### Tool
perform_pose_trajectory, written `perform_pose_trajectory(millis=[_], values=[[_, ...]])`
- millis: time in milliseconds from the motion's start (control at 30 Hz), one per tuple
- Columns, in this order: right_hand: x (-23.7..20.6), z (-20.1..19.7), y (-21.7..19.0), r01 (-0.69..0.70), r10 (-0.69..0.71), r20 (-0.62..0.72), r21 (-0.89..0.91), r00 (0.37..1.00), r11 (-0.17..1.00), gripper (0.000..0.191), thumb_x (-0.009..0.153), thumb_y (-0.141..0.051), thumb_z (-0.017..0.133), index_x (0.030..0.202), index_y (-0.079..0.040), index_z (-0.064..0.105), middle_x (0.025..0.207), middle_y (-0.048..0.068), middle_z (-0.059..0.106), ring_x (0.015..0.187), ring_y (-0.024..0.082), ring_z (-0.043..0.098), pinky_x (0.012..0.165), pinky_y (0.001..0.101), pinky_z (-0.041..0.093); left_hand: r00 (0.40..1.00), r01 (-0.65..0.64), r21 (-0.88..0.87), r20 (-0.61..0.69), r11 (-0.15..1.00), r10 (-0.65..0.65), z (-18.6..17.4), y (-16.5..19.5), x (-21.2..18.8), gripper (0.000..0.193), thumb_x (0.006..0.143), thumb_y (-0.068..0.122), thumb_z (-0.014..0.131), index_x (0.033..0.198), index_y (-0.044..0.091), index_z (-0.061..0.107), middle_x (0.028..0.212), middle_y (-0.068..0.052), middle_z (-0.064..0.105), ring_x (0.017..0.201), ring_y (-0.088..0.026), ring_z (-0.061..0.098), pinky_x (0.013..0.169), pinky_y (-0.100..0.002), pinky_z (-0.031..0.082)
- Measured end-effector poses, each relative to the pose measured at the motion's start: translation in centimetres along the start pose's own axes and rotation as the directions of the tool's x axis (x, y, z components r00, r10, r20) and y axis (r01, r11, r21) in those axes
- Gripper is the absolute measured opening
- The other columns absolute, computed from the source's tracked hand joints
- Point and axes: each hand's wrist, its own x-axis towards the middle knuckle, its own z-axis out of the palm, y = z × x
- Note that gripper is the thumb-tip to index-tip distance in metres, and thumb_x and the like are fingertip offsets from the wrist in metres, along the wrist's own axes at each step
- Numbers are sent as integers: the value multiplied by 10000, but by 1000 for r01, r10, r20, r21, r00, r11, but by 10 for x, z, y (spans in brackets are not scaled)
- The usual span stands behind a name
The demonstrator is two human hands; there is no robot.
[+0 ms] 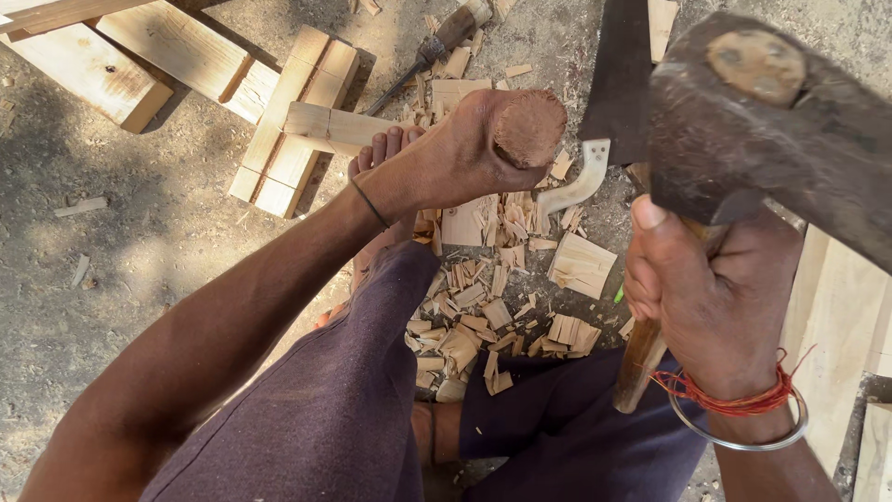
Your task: The person carves a small wooden block using a chisel and a wooden mallet. They hold the wood steady with their left hand and foot, then strike the chisel with the mallet to remove shavings. The person occasionally repositions the wood and continues carving.
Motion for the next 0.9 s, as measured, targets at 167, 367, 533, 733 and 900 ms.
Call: perform_pose_trajectory(millis=[167,367,533,733,900], values=[[0,7,14,161,-148,-74,211,986,964,214,1005,-218,652,852,-79,598,547,-19,531,435,66,512,398,241,418,998,-50,18,26,999,50,5,-4,-1,413,885,209,831,1185,3,636,990,-91,747,911,-147,764,797,-317,673],[14,15,52,7,19,45,-521,999,854,331,982,-245,735,715,-83,626,521,18,546,463,97,514,431,248,382,996,31,-52,81,998,-27,-2,-9,1,282,958,203,754,1145,23,644,956,-66,747,854,-122,742,776,-304,658],[-1,5,35,-37,37,29,15,999,999,434,1063,-202,671,669,-66,550,533,-6,519,433,73,478,410,255,380,999,39,-2,30,999,-39,-4,-14,1,218,945,192,762,1051,22,677,908,-50,745,828,-100,732,767,-294,647],[17,20,27,59,-44,68,-226,997,972,331,1010,-201,674,735,-34,599,545,-7,533,439,86,484,405,257,373,997,35,-69,74,997,-30,-3,-18,-1,259,968,213,757,1111,23,654,986,-60,752,881,-117,753,825,-290,659],[17,15,48,-47,91,83,-424,992,905,275,978,-258,700,779,-70,669,540,3,544,470,77,496,410,250,384,996,74,-11,48,997,-73,-4,-18,-3,344,936,205,772,1194,14,648,1030,-95,762,922,-147,755,845,-314,650]])
